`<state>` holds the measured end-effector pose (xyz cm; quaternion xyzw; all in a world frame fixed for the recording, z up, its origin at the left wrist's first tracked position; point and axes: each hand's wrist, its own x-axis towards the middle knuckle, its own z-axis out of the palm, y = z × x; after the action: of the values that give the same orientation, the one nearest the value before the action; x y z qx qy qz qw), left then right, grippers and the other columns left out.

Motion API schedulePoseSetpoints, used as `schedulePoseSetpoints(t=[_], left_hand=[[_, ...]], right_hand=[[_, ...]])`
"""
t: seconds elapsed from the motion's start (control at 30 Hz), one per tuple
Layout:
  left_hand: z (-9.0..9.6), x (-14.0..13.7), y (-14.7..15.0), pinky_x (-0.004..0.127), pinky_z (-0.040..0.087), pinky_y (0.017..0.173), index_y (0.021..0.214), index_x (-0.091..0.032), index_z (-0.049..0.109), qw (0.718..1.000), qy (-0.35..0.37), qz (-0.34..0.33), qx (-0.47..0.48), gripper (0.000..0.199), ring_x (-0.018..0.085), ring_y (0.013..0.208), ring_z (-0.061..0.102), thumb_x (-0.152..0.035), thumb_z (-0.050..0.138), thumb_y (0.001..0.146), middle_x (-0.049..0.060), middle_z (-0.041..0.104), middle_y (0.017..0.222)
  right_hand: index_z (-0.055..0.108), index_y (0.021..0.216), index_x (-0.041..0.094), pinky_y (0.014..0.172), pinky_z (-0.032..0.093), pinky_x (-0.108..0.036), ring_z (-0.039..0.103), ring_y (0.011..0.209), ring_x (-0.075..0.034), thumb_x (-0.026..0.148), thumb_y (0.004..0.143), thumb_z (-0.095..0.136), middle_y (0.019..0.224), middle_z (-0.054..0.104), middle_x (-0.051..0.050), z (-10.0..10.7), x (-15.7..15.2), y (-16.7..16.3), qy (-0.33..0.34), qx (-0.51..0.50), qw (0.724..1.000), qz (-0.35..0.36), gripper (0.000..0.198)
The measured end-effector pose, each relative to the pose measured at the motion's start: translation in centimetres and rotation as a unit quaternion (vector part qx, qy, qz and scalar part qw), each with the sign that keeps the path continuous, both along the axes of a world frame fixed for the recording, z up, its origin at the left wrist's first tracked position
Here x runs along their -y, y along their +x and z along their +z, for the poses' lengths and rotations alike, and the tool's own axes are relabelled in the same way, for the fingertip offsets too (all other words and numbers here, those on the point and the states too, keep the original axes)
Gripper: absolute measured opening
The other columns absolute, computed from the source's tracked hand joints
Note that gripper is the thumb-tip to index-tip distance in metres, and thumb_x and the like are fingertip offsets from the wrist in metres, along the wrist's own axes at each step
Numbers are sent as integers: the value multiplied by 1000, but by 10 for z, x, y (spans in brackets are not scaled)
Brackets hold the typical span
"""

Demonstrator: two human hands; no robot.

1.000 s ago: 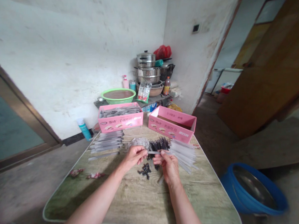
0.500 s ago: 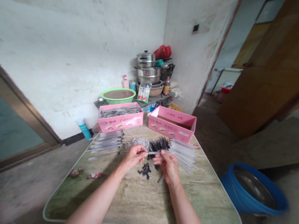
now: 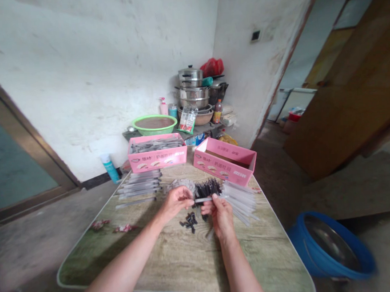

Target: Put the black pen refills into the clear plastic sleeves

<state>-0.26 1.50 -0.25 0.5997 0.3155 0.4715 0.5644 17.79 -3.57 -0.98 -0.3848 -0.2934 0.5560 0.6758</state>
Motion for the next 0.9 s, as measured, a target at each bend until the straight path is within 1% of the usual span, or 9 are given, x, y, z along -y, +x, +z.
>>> schedulePoseSetpoints(t=[0.07, 0.13, 0.23, 0.3, 0.37, 0.5, 0.63, 0.8, 0.9], left_hand=[[-2, -4, -2, 21, 46, 52, 89, -14, 65, 998, 23, 55, -3, 27, 13, 63, 59, -33, 75, 72, 3, 65, 79], [-5, -6, -5, 23, 46, 54, 91, -15, 67, 993, 53, 96, -54, 20, 14, 65, 59, -30, 68, 78, 4, 67, 79], [-8, -5, -7, 27, 47, 64, 80, -19, 71, 972, 134, 74, -177, 6, 16, 68, 60, -22, 66, 78, 4, 68, 75], [-7, -2, -7, 30, 46, 70, 77, -20, 72, 951, 193, 52, -235, 6, 17, 71, 61, -19, 67, 78, 4, 69, 76], [-6, -1, -7, 31, 45, 71, 79, -22, 74, 938, 223, 49, -262, 8, 18, 72, 61, -17, 67, 78, 4, 69, 77], [-3, -1, -8, 31, 45, 73, 82, -23, 75, 933, 231, 70, -269, 12, 19, 73, 61, -16, 65, 79, 4, 69, 79], [-1, -7, -15, 30, 45, 74, 81, -21, 74, 921, 225, 139, -286, 14, 20, 76, 63, -13, 63, 79, 5, 70, 81], [3, -19, -36, 27, 45, 72, 84, -19, 74, 899, 169, 273, -297, 14, 18, 75, 64, -13, 62, 80, 6, 72, 85], [5, -22, -43, 26, 43, 67, 77, -18, 74, 895, 151, 269, -322, 11, 18, 70, 64, -14, 64, 77, 5, 72, 76]], right_hand=[[65, 68, 16, 44, 56, -26, 66, 46, -16, 52, 72, 79, 61, 71, -7, 1, 0, 2, 2, -7, 1000, -19, 38], [64, 69, 17, 44, 56, -26, 67, 48, -17, 54, 74, 76, 63, 72, -7, 1, 0, 4, 4, -8, 1000, -26, 39], [64, 71, 17, 43, 55, -25, 67, 50, -17, 55, 76, 73, 65, 72, -7, 3, 2, 5, -1, 3, 1000, -11, 39], [64, 72, 17, 41, 53, -25, 65, 48, -17, 55, 75, 74, 65, 71, -7, 5, 3, 4, -9, 12, 1000, 1, 39], [64, 77, 17, 39, 52, -25, 62, 44, -16, 55, 75, 74, 61, 69, -5, 7, 4, 3, -12, 14, 1000, 6, 39], [65, 88, 18, 30, 40, -22, 50, 33, -12, 58, 78, 68, 49, 59, 3, 9, 6, 0, -8, 30, 1000, -3, 42], [67, 94, 15, 28, 22, -17, 35, 27, -7, 60, 82, 62, 40, 50, 7, 8, 7, -3, 1, 132, 991, -27, 47], [68, 95, 13, 30, 19, -18, 30, 29, -6, 59, 84, 59, 37, 45, 8, 8, 8, -6, 5, 206, 978, -19, 48], [68, 93, 13, 31, 20, -19, 31, 30, -7, 58, 86, 55, 37, 46, 7, 6, 8, -6, 4, 228, 973, -19, 47]])
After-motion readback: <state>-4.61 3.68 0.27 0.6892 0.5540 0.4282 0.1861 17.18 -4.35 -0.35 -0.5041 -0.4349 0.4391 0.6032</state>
